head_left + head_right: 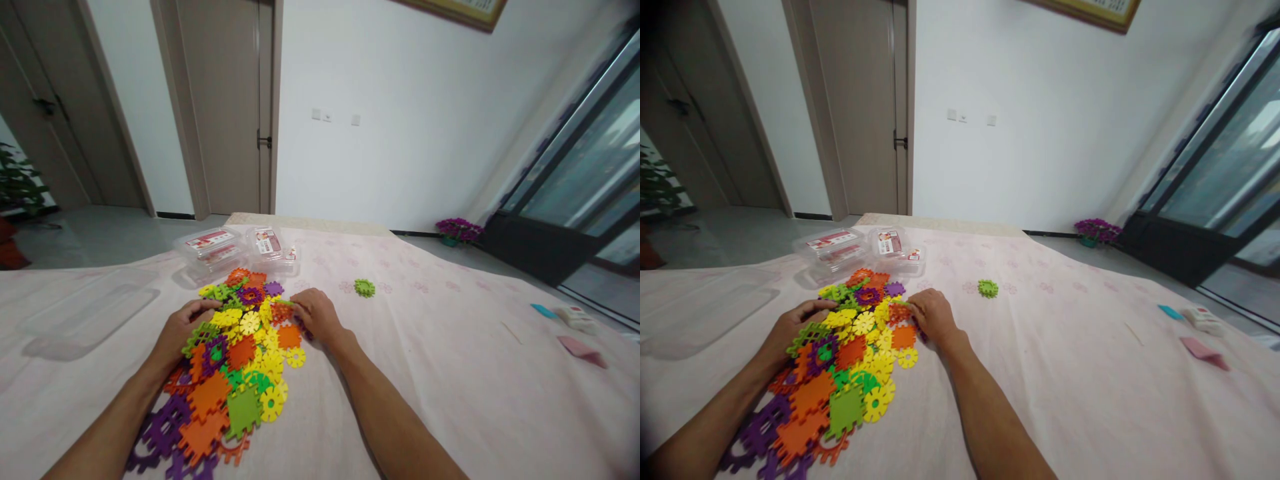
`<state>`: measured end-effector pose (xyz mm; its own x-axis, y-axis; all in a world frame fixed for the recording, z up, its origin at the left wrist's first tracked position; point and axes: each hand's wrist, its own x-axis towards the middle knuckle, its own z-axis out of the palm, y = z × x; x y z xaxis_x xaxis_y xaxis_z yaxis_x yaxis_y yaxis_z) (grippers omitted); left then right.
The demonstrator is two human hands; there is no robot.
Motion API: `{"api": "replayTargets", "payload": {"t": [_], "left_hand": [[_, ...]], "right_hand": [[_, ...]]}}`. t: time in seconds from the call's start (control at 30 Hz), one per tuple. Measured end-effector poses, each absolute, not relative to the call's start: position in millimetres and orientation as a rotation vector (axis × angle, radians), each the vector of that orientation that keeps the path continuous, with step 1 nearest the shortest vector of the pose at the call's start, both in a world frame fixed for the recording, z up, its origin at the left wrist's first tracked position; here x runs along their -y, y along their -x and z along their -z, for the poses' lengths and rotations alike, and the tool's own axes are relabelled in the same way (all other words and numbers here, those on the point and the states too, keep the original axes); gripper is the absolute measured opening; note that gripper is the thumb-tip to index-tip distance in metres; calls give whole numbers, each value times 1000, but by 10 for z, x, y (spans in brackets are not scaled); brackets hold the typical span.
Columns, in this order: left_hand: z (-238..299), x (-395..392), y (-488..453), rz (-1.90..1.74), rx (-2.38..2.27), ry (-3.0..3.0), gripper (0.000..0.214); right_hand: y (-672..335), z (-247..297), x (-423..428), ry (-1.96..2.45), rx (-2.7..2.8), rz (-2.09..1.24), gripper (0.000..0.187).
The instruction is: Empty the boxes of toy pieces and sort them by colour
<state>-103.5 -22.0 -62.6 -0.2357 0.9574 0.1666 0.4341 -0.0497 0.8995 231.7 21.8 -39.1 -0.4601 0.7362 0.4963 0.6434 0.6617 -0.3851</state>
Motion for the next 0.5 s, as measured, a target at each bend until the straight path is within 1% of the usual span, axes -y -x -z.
{"api": "replayTargets", "payload": {"t": [0.13, 0.27, 0.5], "left_hand": [[629, 220, 1044, -1247, -1696, -1494, 50], [636, 217, 1050, -1236, -1708, -1516, 50], [718, 182, 1118, -1208, -1718, -1539, 52]], "right_hand": [[-2481, 426, -378, 1247, 1783, -279, 28], [-2921, 467, -596, 1441, 1390, -318, 34], [-3570, 538, -700, 1595, 969, -358, 42]]}}
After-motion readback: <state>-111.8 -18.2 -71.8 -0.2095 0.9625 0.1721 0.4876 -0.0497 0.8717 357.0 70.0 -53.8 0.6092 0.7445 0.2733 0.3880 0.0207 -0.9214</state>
